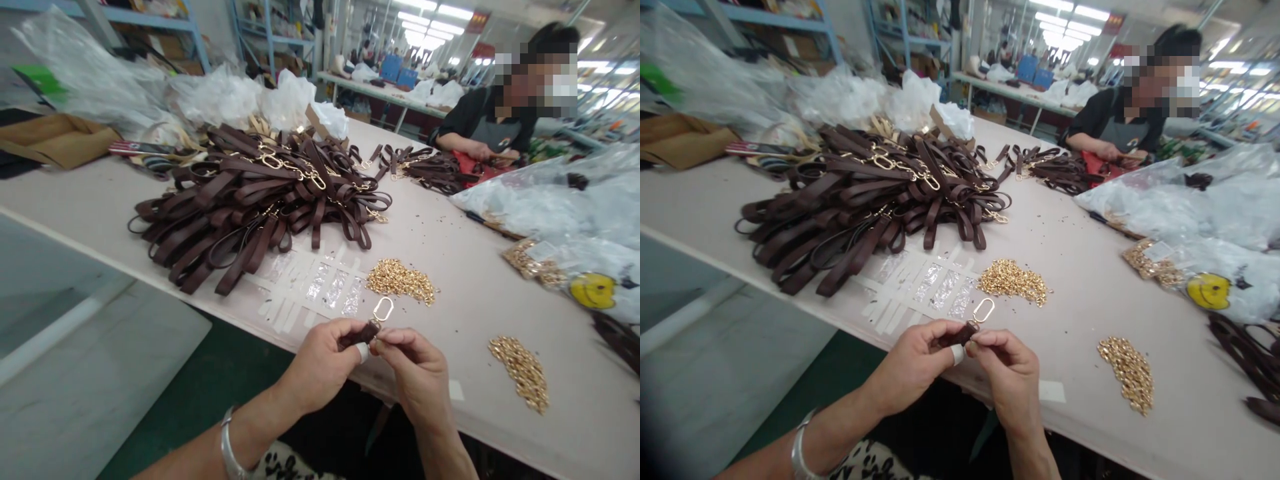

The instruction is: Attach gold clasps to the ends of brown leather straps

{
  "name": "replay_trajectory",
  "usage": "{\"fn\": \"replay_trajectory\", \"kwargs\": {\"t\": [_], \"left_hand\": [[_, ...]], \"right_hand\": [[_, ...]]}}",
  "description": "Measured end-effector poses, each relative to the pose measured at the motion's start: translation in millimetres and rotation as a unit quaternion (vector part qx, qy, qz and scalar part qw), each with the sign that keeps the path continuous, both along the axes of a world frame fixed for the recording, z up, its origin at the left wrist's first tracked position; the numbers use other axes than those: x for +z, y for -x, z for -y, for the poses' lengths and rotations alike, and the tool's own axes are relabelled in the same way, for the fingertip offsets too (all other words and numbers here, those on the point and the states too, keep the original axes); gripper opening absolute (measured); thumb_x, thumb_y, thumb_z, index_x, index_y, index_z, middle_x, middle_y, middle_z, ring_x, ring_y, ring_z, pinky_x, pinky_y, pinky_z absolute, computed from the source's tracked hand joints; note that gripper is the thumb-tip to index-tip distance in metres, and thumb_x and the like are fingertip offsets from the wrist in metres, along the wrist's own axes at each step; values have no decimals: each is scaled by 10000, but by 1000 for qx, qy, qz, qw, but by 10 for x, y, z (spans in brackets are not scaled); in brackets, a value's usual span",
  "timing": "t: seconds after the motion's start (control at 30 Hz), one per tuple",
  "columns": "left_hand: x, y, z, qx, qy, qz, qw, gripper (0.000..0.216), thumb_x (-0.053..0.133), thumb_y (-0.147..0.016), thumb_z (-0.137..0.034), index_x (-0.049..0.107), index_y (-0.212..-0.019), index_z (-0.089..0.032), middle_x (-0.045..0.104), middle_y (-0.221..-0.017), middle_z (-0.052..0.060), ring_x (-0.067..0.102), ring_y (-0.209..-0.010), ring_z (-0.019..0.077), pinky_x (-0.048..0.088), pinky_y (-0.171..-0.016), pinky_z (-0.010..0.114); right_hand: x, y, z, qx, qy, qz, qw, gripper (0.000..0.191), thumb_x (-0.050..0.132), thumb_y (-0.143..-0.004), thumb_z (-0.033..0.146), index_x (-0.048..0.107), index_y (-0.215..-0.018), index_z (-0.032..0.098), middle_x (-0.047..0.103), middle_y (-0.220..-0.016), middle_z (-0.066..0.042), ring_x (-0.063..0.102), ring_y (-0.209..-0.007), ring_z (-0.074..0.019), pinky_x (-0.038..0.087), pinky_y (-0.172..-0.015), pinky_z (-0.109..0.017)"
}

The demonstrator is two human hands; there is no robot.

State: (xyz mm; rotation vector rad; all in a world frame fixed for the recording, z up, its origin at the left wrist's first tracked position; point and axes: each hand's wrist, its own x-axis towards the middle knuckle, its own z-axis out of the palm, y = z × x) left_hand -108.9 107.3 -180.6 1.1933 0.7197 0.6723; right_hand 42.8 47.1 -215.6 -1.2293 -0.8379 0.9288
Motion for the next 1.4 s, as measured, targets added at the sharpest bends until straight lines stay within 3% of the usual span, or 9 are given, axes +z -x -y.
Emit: {"fn": "replay_trajectory", "kwargs": {"t": [0.4,0.57,0.67,0.9,1.13,1.27,1.4], "left_hand": [[-72,-40,26,-6,-129,-97,987,396,483,-789,-46,725,-1033,-243,715,-1011,9,629,-984,193,469,-916,327],[-105,-110,57,-18,-78,-57,995,365,490,-853,-99,713,-1098,-252,714,-1002,1,636,-991,185,474,-918,312],[-115,-146,96,-4,-66,-43,997,386,500,-852,-93,698,-1146,-245,712,-1040,4,636,-1010,183,474,-929,304],[-100,-136,115,3,-154,-91,984,440,473,-831,-40,698,-1134,-265,692,-995,-2,621,-955,172,474,-895,292],[-106,-137,109,-22,-256,-142,956,434,433,-812,4,652,-1102,-234,669,-1001,6,621,-953,153,485,-871,265],[-165,-164,105,-19,-334,-149,931,435,398,-847,-14,610,-1153,-241,660,-1052,7,632,-978,138,494,-875,237],[-234,-205,101,-31,-371,-164,913,389,415,-868,-56,614,-1143,-245,662,-1000,6,648,-942,140,516,-819,213]], "right_hand": [[-6,-24,94,-5,23,169,985,36,712,-803,232,727,-833,246,744,-831,-7,693,-757,-173,571,-700,-270],[5,-10,156,-30,-80,357,930,265,611,-841,106,708,-1002,292,739,-973,-11,698,-892,-197,557,-819,-318],[19,-2,179,-53,-118,394,910,326,613,-834,71,689,-1049,304,734,-972,-9,698,-871,-197,562,-803,-325],[-20,-18,221,-68,-104,370,920,290,629,-835,89,700,-1021,299,735,-948,-13,695,-857,-197,564,-791,-324],[-25,-42,235,-65,23,157,985,112,691,-816,224,725,-921,239,740,-890,-20,695,-822,-179,573,-754,-274],[-14,-41,225,-60,43,40,997,115,708,-785,208,674,-895,208,691,-798,7,646,-728,-130,538,-698,-236],[-26,-62,220,-73,35,-12,997,164,720,-763,184,604,-877,206,639,-763,35,595,-693,-103,501,-654,-213]]}}
